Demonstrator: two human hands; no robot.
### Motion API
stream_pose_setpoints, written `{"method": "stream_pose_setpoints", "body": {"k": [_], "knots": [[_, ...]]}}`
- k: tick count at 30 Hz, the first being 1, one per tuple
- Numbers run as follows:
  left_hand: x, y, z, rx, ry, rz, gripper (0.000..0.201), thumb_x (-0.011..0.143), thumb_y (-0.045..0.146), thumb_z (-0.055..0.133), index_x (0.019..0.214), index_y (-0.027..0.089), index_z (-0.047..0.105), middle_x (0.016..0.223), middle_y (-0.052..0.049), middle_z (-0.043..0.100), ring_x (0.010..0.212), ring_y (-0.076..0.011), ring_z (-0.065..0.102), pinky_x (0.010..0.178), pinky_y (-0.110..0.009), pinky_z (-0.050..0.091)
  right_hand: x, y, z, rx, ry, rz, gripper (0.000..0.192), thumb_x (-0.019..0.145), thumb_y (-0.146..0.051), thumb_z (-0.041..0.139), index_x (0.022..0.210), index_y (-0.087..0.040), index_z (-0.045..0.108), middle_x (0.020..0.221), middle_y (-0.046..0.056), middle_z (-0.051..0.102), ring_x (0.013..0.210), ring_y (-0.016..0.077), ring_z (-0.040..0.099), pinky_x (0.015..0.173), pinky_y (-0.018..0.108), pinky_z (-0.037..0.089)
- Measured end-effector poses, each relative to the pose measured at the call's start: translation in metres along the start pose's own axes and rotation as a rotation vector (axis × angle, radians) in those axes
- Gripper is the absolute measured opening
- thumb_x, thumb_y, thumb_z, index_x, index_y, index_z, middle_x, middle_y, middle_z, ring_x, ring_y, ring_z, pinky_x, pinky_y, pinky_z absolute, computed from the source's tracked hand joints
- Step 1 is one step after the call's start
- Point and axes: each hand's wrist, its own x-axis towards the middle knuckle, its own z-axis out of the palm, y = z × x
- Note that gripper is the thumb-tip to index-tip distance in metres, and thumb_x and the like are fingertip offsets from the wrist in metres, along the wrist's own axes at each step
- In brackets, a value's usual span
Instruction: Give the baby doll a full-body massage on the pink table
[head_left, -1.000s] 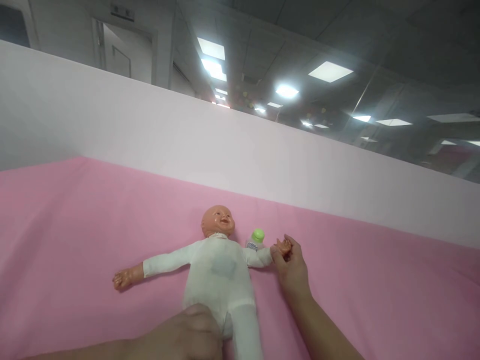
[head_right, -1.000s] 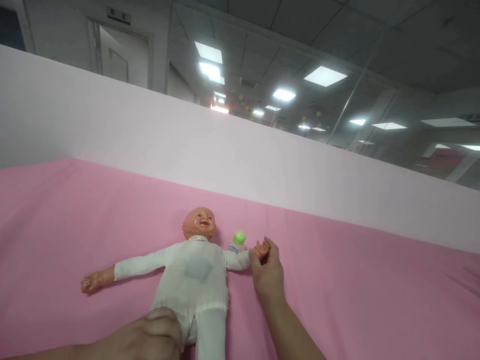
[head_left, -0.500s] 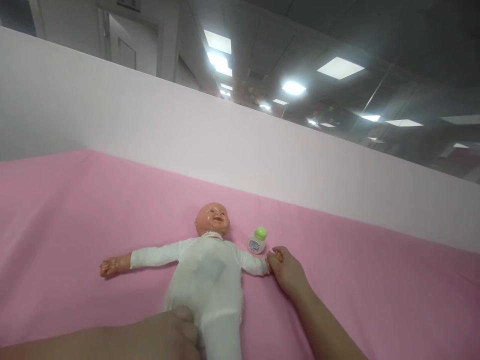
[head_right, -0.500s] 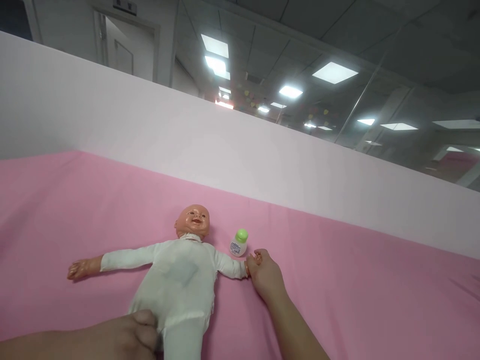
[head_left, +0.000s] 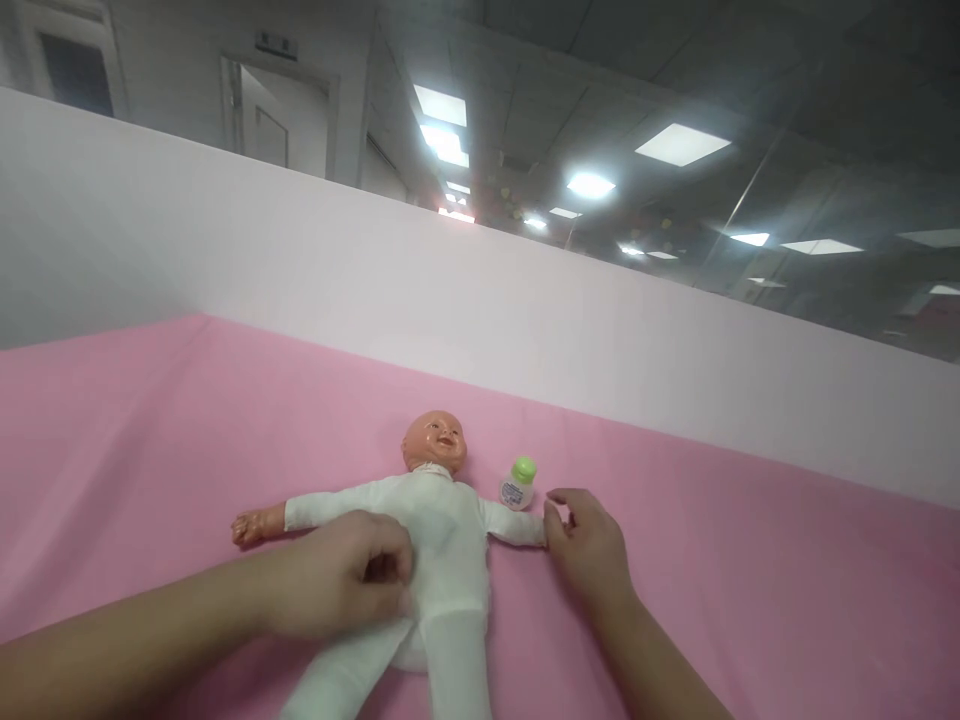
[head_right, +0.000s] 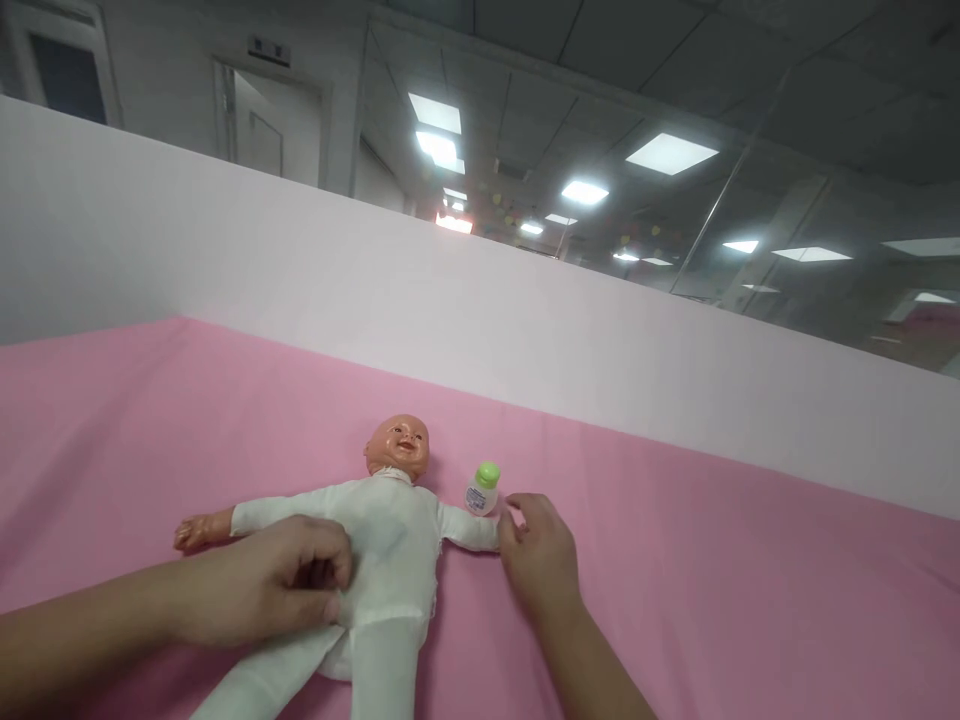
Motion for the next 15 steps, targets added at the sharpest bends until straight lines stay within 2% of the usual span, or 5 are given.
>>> {"method": "stream_pose_setpoints", "body": {"k": [3,6,10,13,15], "knots": [[0.005,-0.015,-0.001,0.292,0.18,-0.142,0.03,0.087,0.047,0.059,0.071,0.021,0.057,0.074,-0.001,0.063,0.066,-0.0196,0.057,0.058,-0.03,0.038,-0.027,-0.032,0.0,0.17,-0.191,-0.344,0.017,0.09,-0.029,0.054,0.09,-0.024,0.071,0.084,0.004,0.073,0.075,0.021,0.066,0.072,0.034,0.053],[0.006,-0.031,-0.001,0.444,0.221,-0.194,0.042,0.094,0.054,0.048,0.071,0.021,0.061,0.076,-0.006,0.064,0.071,-0.0256,0.06,0.065,-0.037,0.041,-0.053,-0.058,0.003,0.331,-0.32,-0.593,0.024,0.084,-0.025,0.063,0.107,-0.025,0.069,0.103,0.005,0.075,0.094,0.0223,0.069,0.088,0.037,0.055],[0.006,-0.043,0.002,0.527,0.29,-0.165,0.048,0.098,0.056,0.042,0.08,0.019,0.067,0.091,-0.014,0.068,0.091,-0.035,0.064,0.082,-0.047,0.045,-0.07,-0.07,0.011,0.284,-0.308,-0.734,0.04,0.083,-0.025,0.064,0.123,-0.03,0.067,0.129,0.006,0.07,0.115,0.0259,0.066,0.105,0.045,0.05],[0.007,-0.051,0.002,0.492,0.318,-0.191,0.05,0.098,0.057,0.039,0.088,0.017,0.068,0.101,-0.017,0.07,0.099,-0.0383,0.064,0.086,-0.051,0.046,-0.072,-0.074,0.022,0.177,-0.249,-0.829,0.046,0.081,-0.027,0.063,0.127,-0.026,0.066,0.132,0.01,0.069,0.113,0.029,0.065,0.104,0.049,0.051],[0.009,-0.058,0.002,0.437,0.318,-0.184,0.052,0.099,0.059,0.038,0.098,0.017,0.07,0.109,-0.017,0.071,0.105,-0.0387,0.064,0.091,-0.051,0.046,-0.07,-0.082,0.031,0.063,-0.224,-0.859,0.044,0.077,-0.027,0.066,0.121,-0.022,0.069,0.127,0.012,0.071,0.105,0.0306,0.065,0.099,0.048,0.054]]}}
